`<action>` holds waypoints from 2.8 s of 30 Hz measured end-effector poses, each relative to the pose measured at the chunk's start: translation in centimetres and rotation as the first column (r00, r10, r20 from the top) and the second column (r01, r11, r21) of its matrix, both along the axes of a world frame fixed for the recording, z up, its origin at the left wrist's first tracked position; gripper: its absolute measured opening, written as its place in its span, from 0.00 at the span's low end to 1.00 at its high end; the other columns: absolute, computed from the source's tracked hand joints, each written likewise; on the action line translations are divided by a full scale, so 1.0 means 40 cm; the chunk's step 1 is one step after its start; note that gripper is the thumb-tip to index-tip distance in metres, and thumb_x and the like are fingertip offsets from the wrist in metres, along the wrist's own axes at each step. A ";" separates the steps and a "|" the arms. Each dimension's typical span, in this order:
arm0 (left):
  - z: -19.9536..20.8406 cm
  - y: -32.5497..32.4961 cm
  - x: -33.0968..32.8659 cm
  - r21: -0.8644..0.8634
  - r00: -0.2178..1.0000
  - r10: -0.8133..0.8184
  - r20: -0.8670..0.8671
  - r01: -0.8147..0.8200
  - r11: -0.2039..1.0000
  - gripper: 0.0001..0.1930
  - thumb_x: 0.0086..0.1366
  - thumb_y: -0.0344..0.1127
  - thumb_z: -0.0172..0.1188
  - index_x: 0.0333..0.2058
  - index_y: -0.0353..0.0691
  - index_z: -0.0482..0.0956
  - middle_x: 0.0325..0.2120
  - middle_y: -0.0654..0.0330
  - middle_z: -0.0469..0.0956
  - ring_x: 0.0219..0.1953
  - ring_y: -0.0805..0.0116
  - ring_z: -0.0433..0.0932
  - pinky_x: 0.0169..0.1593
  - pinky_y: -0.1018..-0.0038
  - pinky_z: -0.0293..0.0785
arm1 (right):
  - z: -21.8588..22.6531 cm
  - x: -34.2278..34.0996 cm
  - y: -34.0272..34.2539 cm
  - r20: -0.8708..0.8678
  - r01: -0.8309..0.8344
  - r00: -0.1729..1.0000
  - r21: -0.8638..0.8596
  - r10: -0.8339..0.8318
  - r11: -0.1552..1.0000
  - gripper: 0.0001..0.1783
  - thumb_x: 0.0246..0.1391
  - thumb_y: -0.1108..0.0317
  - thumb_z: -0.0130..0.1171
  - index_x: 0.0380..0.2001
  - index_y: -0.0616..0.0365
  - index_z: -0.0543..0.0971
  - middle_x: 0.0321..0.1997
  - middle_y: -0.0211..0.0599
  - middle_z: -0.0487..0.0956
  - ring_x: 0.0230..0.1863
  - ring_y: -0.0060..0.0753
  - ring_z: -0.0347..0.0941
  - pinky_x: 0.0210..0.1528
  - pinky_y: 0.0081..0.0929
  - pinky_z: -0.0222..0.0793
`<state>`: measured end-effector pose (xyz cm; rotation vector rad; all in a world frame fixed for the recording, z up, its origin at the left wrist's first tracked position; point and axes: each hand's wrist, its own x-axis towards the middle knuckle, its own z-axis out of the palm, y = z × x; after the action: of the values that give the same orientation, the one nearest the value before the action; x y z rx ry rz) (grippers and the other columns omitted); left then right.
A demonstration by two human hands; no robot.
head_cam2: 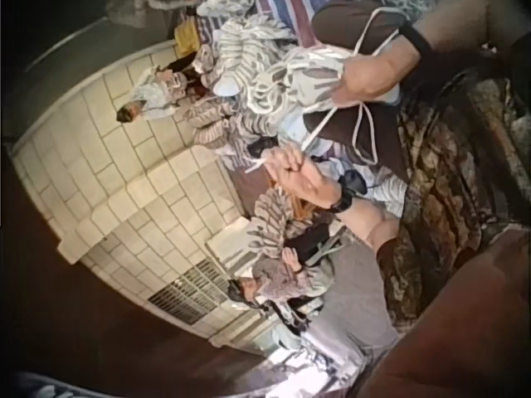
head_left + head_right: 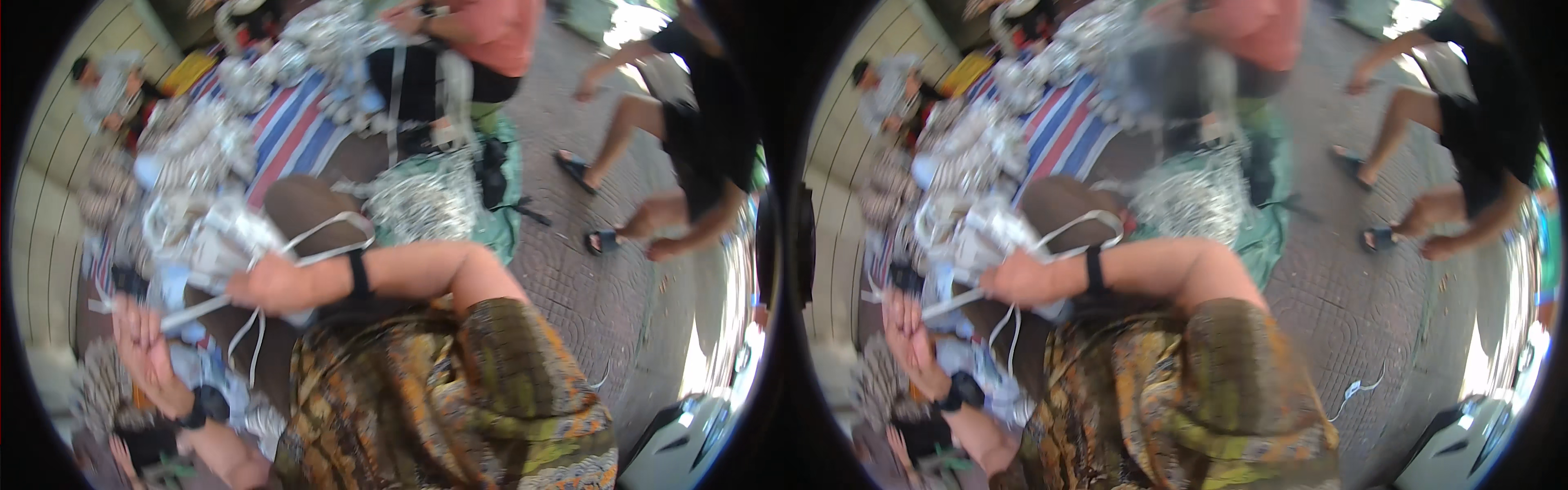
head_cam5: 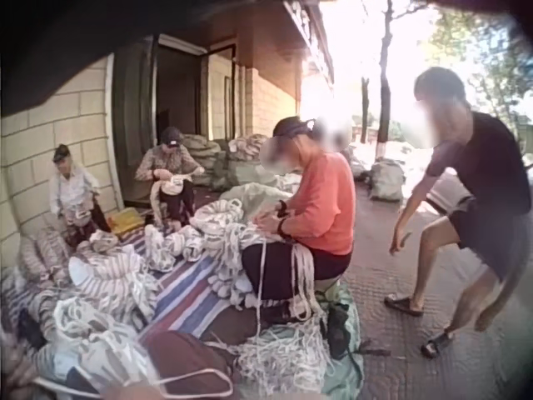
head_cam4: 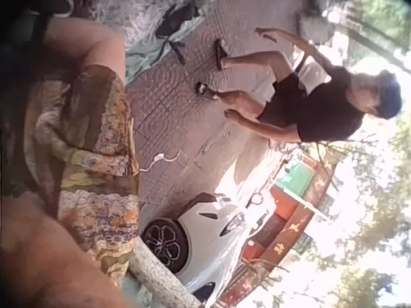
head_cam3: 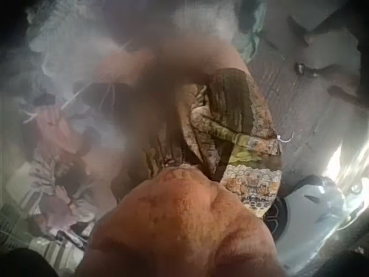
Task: The person sits on the ground and laces a white sneaker by hand. They thread the laces through the eyelets, pull them tight, and tie a knot. The person handles the shoe and laces directly without using any tools.
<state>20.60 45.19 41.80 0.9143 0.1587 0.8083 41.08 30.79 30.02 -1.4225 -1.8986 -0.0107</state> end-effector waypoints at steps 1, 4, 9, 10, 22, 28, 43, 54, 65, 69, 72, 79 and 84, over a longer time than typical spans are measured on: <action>0.012 -0.003 -0.018 0.051 1.000 -0.015 -0.002 0.015 0.999 0.08 0.71 0.25 0.34 0.33 0.36 0.63 0.20 0.66 0.55 0.16 0.78 0.53 0.23 0.81 0.54 | 0.025 0.014 -0.001 0.068 -0.024 0.997 -0.024 0.025 0.999 0.10 0.44 0.68 0.54 0.33 0.54 0.70 0.25 0.40 0.74 0.24 0.45 0.75 0.22 0.42 0.70; 0.048 0.006 -0.030 0.044 0.997 0.083 -0.002 -0.083 0.996 0.10 0.72 0.27 0.35 0.44 0.29 0.65 0.20 0.67 0.56 0.17 0.79 0.51 0.26 0.80 0.56 | 0.062 0.009 0.031 0.119 -0.077 0.990 0.007 0.076 0.997 0.11 0.45 0.71 0.53 0.35 0.55 0.73 0.25 0.41 0.75 0.23 0.44 0.75 0.23 0.40 0.70; 0.050 0.050 0.022 0.605 0.739 0.631 -0.235 -0.397 0.690 0.15 0.66 0.30 0.51 0.48 0.27 0.70 0.36 0.53 0.77 0.37 0.68 0.76 0.44 0.76 0.69 | 0.129 0.066 0.128 -0.664 -0.552 0.698 -0.259 0.269 0.793 0.12 0.61 0.60 0.51 0.30 0.57 0.75 0.17 0.26 0.68 0.17 0.17 0.62 0.18 0.19 0.59; 0.040 0.027 0.038 0.784 0.633 0.765 -0.118 -0.414 0.463 0.16 0.65 0.30 0.52 0.49 0.28 0.70 0.39 0.53 0.76 0.40 0.66 0.76 0.47 0.74 0.69 | 0.121 0.085 0.128 -0.750 -0.572 0.640 -0.320 0.167 0.755 0.13 0.62 0.60 0.51 0.30 0.58 0.75 0.17 0.24 0.67 0.17 0.15 0.61 0.18 0.17 0.57; -0.240 -0.323 0.180 0.941 0.699 0.701 -0.141 0.314 -0.124 0.28 0.44 0.29 0.61 0.49 0.36 0.70 0.47 0.50 0.70 0.51 0.50 0.68 0.56 0.62 0.63 | 0.081 0.114 0.150 -0.855 -0.614 0.508 -0.443 -0.103 0.653 0.16 0.62 0.58 0.51 0.29 0.61 0.76 0.17 0.24 0.67 0.15 0.14 0.56 0.17 0.14 0.53; -0.240 -0.309 0.202 0.890 0.701 0.710 0.064 0.282 -0.359 0.21 0.47 0.28 0.52 0.41 0.20 0.71 0.41 0.41 0.71 0.47 0.48 0.70 0.54 0.62 0.68 | 0.095 0.104 0.136 -0.738 -0.518 0.672 -0.414 0.057 0.748 0.15 0.62 0.60 0.51 0.29 0.61 0.75 0.17 0.21 0.67 0.16 0.12 0.57 0.18 0.14 0.53; -0.319 -0.350 0.170 0.904 0.789 0.607 -0.092 0.322 -0.281 0.22 0.47 0.32 0.58 0.42 0.26 0.74 0.37 0.47 0.73 0.47 0.50 0.71 0.52 0.60 0.69 | 0.111 0.057 -0.050 -0.387 -0.316 0.908 -0.386 0.159 0.867 0.09 0.58 0.72 0.49 0.25 0.63 0.65 0.17 0.49 0.62 0.21 0.50 0.55 0.23 0.36 0.62; -0.333 -0.319 0.189 0.887 0.762 0.608 -0.222 0.417 -0.199 0.05 0.55 0.33 0.56 0.26 0.38 0.76 0.22 0.53 0.75 0.34 0.52 0.74 0.37 0.57 0.68 | 0.244 -0.088 0.132 -0.370 -0.614 0.720 0.054 0.587 0.787 0.08 0.57 0.71 0.53 0.25 0.60 0.68 0.20 0.32 0.70 0.24 0.28 0.68 0.27 0.26 0.64; -0.316 -0.336 0.240 0.913 0.760 0.650 -0.024 0.281 -0.295 0.08 0.46 0.28 0.60 0.27 0.37 0.71 0.28 0.54 0.67 0.35 0.55 0.69 0.39 0.61 0.68 | 0.324 0.029 0.033 -0.303 -0.470 0.825 0.104 0.478 0.877 0.08 0.54 0.73 0.49 0.23 0.65 0.71 0.23 0.45 0.76 0.28 0.43 0.75 0.31 0.34 0.67; -0.326 -0.347 0.207 0.907 0.693 0.720 -0.028 0.321 -0.273 0.13 0.47 0.29 0.61 0.35 0.36 0.75 0.43 0.49 0.71 0.43 0.48 0.69 0.46 0.58 0.69 | 0.317 0.014 0.020 -0.355 -0.543 0.762 0.106 0.541 0.833 0.06 0.52 0.74 0.50 0.25 0.65 0.73 0.24 0.43 0.77 0.28 0.40 0.76 0.31 0.32 0.68; -0.325 -0.345 0.224 0.904 0.716 0.688 -0.119 0.365 -0.222 0.14 0.48 0.31 0.61 0.36 0.36 0.76 0.47 0.52 0.71 0.45 0.51 0.69 0.47 0.60 0.70 | 0.288 0.016 0.053 -0.372 -0.556 0.747 0.103 0.550 0.825 0.06 0.52 0.73 0.50 0.25 0.64 0.74 0.23 0.41 0.77 0.27 0.35 0.75 0.30 0.31 0.68; -0.310 -0.331 0.210 0.921 0.742 0.658 -0.127 0.335 -0.200 0.14 0.49 0.29 0.62 0.36 0.33 0.74 0.43 0.54 0.72 0.41 0.57 0.70 0.45 0.66 0.70 | 0.475 -0.004 0.163 -0.360 -0.552 0.754 0.108 0.550 0.827 0.13 0.53 0.68 0.47 0.25 0.64 0.78 0.20 0.38 0.76 0.23 0.27 0.72 0.27 0.28 0.67; -0.309 -0.330 0.211 0.898 0.713 0.686 -0.143 0.386 -0.213 0.15 0.50 0.30 0.62 0.38 0.34 0.73 0.44 0.54 0.72 0.42 0.58 0.69 0.47 0.67 0.69 | 0.417 0.023 0.354 0.068 -0.587 0.804 0.240 0.590 0.773 0.05 0.45 0.68 0.57 0.22 0.57 0.79 0.23 0.35 0.78 0.25 0.26 0.75 0.27 0.28 0.68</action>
<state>29.03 31.97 29.46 3.0175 0.2996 0.6905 42.00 44.96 46.70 -0.6100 -2.1712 0.0586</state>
